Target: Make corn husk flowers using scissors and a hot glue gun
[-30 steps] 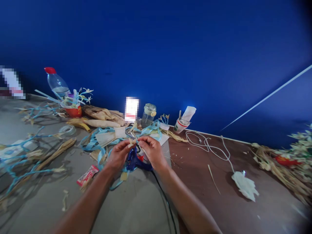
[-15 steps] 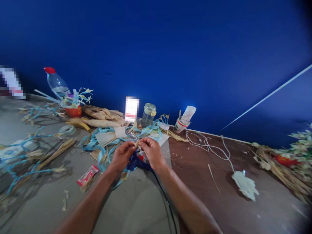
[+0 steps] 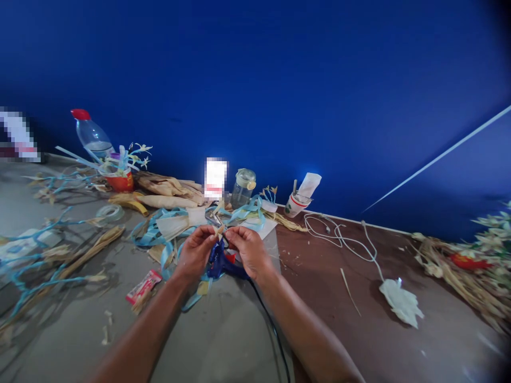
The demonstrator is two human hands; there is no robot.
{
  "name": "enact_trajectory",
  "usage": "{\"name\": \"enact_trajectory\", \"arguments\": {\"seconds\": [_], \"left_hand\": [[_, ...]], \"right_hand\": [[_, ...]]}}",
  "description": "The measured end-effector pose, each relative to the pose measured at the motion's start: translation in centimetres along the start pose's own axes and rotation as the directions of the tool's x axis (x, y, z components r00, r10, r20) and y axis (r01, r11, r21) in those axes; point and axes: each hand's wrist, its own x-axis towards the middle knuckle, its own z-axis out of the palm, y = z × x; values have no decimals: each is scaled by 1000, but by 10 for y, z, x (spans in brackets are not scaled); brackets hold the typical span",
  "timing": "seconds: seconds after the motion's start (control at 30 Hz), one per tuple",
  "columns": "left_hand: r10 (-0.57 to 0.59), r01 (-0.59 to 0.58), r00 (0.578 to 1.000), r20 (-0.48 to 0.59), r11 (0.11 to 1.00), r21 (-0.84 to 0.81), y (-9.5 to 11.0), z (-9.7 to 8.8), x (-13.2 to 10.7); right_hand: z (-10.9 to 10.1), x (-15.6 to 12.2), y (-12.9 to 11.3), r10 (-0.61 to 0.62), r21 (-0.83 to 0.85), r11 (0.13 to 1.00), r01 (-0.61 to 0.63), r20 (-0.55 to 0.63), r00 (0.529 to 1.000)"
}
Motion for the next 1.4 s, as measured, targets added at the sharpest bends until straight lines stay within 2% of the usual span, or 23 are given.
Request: {"name": "enact_trajectory", "arguments": {"seconds": [0.13,0.3,0.57,0.73,1.07,1.4], "left_hand": [[-6,6,1000,8,999,-39,3,4,-1],[-40,41,998,56,999,-7,4,5,-2],[-90,61,985,148,980,192,5,7,-4],[-75,41,988,134,969,242,8,9,-5],[-55,40,992,110,990,136,-5,1,-3],[-43,36,997,63,992,117,-11,-3,-2]], "right_hand": [[2,-1,-2,20,-20,1000,-21,-16,1000],[1,1,1,-28,-14,1000,28,-19,999],[-1,2,4,-35,14,999,35,19,999],[-1,3,6,11,29,1000,-11,21,1000],[4,0,6,75,184,979,-82,48,996],[5,2,10,89,239,966,-99,53,995]]}}
